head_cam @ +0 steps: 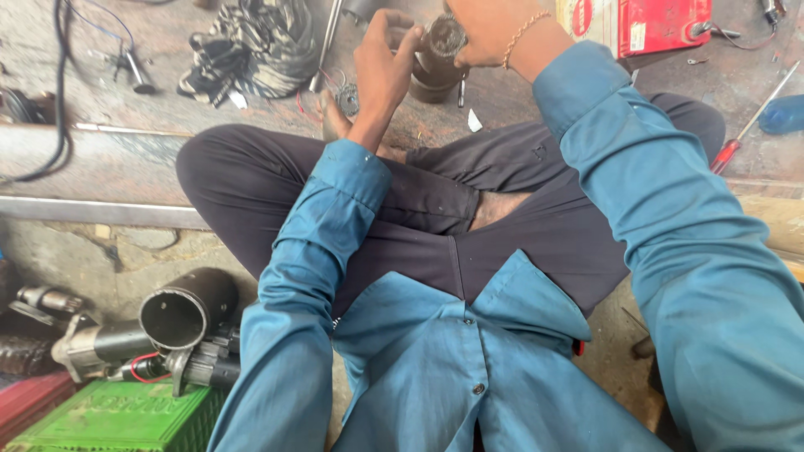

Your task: The person sits on the workshop floor with a starter motor in their lap. They wipe the motor and its parts with a rag, handle and turn small components, and use a long metal rod to work on the assembly.

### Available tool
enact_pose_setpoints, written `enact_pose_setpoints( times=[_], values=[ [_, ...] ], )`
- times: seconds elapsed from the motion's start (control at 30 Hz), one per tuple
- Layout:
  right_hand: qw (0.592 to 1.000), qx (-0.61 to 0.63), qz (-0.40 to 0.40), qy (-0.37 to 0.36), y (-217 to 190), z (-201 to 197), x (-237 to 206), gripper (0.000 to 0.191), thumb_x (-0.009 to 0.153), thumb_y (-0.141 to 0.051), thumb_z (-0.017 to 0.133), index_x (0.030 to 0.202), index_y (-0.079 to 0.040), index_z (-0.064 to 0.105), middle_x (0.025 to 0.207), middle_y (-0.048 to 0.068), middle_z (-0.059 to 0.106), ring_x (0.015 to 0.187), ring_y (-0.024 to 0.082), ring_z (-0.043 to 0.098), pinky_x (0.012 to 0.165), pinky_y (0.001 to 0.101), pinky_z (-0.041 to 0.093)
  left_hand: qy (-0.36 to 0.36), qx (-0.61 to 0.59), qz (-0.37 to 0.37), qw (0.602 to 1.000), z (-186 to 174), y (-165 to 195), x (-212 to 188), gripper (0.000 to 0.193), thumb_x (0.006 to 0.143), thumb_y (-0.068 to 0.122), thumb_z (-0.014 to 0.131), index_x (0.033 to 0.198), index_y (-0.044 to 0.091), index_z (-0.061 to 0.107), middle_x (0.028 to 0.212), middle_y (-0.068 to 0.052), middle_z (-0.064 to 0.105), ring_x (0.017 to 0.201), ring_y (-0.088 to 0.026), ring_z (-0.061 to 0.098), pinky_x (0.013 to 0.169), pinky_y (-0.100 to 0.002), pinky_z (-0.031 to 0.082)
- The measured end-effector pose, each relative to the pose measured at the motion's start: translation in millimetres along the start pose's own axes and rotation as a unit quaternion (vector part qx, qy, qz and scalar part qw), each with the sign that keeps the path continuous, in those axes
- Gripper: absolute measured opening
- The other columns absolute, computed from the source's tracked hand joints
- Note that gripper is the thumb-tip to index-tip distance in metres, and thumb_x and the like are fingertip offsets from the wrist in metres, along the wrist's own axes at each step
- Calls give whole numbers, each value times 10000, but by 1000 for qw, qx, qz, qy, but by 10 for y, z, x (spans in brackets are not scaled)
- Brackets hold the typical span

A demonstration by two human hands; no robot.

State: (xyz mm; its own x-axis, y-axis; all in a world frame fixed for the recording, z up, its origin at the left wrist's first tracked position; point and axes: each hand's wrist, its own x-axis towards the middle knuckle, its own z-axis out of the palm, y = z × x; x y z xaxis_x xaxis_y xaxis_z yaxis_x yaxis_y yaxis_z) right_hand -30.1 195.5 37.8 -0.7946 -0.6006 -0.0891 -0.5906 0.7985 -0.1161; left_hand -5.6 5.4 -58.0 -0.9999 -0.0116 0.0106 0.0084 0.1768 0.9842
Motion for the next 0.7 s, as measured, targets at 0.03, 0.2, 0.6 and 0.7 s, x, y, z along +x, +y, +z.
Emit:
enact_pose_setpoints(
  times=[0.03, 0.2, 0.6, 0.7],
  values=[
    [1000, 13, 1, -4, 31, 15, -14, 607, 762, -405, 894, 1139, -2, 642, 991, 215, 711, 875, 402, 699, 710, 490, 560, 0, -7, -5, 1000, -3, 4, 8, 246, 972, 258, 677, 1097, 48, 645, 857, -101, 827, 712, -136, 801, 628, -297, 624],
    [997, 52, 32, 47, 219, 162, -67, 606, 825, -481, 873, 1148, -5, 682, 923, 201, 721, 807, 391, 703, 660, 484, 556, 8, -20, -43, 999, -42, 33, 51, 237, 1017, 262, 584, 1106, 51, 645, 881, -98, 814, 691, -141, 778, 624, -294, 621],
    [853, 403, 126, 307, 405, 295, -1313, 547, 1007, -230, 845, 1371, 50, 549, 1263, 149, 618, 1160, 241, 658, 1023, 371, 590, -53, 273, 183, 943, 26, 379, -132, 226, 909, 184, 762, 1104, 126, 665, 985, -64, 712, 863, -296, 703, 735, -422, 552],
    [800, 501, 165, 287, 419, 443, -1439, 637, 1013, -215, 883, 1470, 21, 507, 1369, 100, 569, 1237, 221, 608, 1036, 355, 585, -58, 353, 208, 910, 134, 416, -130, 316, 908, 210, 775, 1169, 126, 618, 987, -92, 677, 916, -336, 686, 746, -460, 544]
  ],
)
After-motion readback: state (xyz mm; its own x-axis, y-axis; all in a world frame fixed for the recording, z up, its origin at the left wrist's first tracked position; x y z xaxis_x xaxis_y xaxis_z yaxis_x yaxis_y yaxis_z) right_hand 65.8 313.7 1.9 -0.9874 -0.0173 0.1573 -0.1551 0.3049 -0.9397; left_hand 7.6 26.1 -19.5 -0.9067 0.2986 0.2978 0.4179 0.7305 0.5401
